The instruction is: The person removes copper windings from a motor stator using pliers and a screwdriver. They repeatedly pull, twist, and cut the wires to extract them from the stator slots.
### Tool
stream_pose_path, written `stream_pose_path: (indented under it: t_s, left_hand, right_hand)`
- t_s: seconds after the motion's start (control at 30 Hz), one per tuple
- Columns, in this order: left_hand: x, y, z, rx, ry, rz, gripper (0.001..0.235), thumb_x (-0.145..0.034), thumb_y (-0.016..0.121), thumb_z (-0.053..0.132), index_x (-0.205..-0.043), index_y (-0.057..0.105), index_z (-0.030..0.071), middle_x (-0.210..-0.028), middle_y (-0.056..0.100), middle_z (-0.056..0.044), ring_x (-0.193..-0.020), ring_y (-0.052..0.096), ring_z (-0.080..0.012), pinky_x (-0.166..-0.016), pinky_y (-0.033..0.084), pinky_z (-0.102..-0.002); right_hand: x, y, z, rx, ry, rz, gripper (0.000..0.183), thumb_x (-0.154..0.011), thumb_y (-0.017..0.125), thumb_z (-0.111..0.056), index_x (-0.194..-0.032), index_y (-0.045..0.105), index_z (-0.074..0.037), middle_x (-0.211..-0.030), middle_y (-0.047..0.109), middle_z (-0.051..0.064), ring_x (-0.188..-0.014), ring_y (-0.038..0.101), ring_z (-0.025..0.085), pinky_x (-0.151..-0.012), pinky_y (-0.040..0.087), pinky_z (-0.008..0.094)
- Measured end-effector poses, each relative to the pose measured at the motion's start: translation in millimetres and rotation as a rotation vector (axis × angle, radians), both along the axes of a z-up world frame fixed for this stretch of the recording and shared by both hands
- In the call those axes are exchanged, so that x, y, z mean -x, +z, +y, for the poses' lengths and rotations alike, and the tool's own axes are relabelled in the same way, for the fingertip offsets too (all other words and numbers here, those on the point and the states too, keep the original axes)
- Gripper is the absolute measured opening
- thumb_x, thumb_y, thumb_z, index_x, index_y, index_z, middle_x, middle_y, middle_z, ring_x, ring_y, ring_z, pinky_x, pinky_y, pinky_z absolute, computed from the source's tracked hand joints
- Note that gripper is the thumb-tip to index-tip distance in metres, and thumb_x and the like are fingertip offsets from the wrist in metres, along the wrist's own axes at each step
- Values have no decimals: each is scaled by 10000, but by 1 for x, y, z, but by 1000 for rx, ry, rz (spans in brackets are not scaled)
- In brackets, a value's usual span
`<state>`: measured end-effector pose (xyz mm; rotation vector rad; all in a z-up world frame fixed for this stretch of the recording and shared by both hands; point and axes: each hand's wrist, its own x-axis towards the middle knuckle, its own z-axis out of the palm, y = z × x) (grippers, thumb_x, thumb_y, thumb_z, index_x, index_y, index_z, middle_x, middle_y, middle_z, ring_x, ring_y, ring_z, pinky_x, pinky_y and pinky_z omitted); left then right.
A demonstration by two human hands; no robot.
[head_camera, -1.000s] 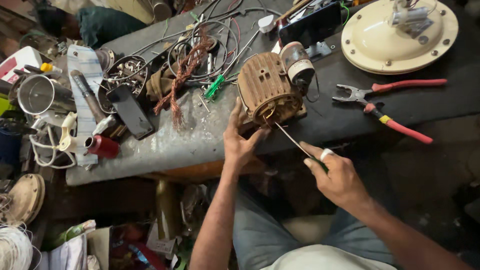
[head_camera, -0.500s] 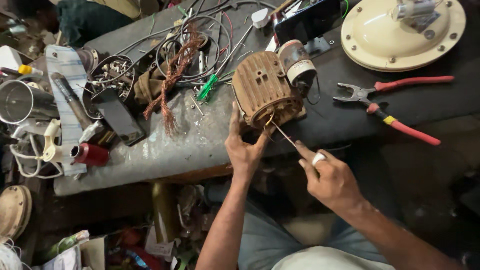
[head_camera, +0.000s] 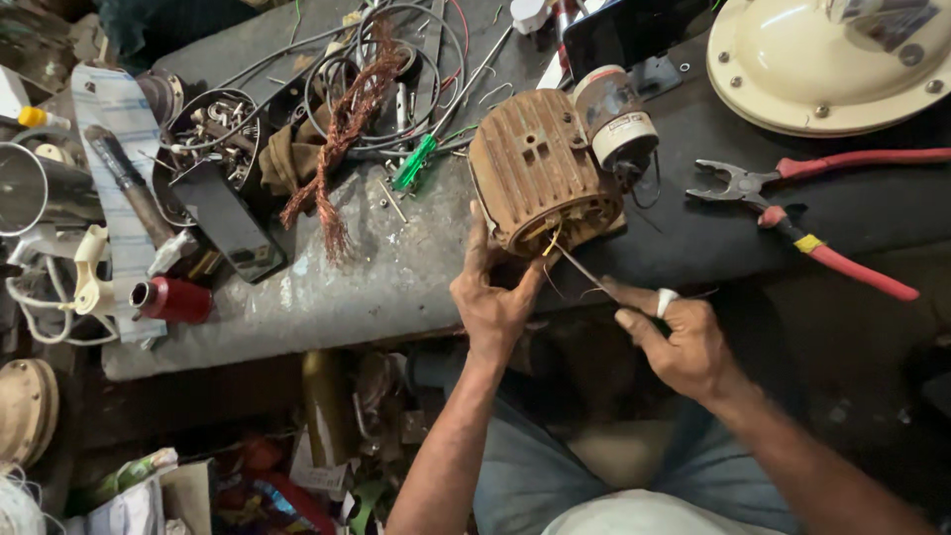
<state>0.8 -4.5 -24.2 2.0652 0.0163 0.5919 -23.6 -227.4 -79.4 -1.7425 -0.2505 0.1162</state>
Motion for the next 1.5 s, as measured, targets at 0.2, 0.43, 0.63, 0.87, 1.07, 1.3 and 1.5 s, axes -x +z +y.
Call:
stream_pose_path:
  t_s: [0.2,0.43,0.63,0.87,1.07,1.3,1.5]
  left_hand:
    - [-1,3,-5,3,-13,-34,988,-819,879,139,-1622,307,64,-1063,803,-151,-964,799,-210,-877,614,-312]
    - [1,2,-6,23,-66,-101,895,-889,827,69,-1623,318,16,-1150,790,-152,-1045,775,-202,-935,597,-316]
    - [-1,6,-9,44,12,6,832,-872,829,74,-1582,397,16,-1043,815,-131,-915,777,-158,-833,611,-287]
    - [0,4,-9,15,-22,-80,854,-863,828,62,-1580,371,-13,-1079,796,-142,-960,776,-172,-871,596,-287]
    - [-3,5,-11,-35,16,-98,800,-858,845,67,-1539,431,-10,-1003,803,-123,-882,785,-158,-822,609,-277]
    - [0,6,-15,89,90,38,728,-830,823,102,-1473,498,-4,-970,800,-121,-795,764,-147,-672,631,-287]
    - [-1,1,-10,-72,55,-86,764,-845,843,98,-1501,459,16,-1010,800,-140,-895,792,-183,-811,612,-312]
  right_hand:
    - [-5,33,-6,64,7,-399,324,-933,646,-67,-1252,698,-44,-1069,778,93,-962,677,114,-826,553,283]
    - [34,-19,52,-637,-93,493,381,-978,614,-109,-1351,691,-121,-667,542,29,-461,399,83,-393,354,237]
    - [33,-7,81,-1114,-53,730,379,-988,588,-130,-1363,642,-116,-683,529,55,-425,374,96,-365,323,245]
    - [13,28,37,219,-234,-480,291,-928,674,-44,-1214,720,-65,-972,741,195,-666,672,341,-572,539,383]
    - [8,20,32,77,-171,-354,335,-921,676,-65,-1254,713,-71,-981,738,177,-849,711,270,-738,570,354]
    - [39,-19,70,-385,-186,97,370,-973,631,-116,-1332,675,-34,-739,544,-42,-636,526,56,-576,474,222]
    - [32,17,-7,-131,-511,-340,382,-959,566,-32,-1329,484,18,-1034,540,152,-833,536,253,-731,464,373]
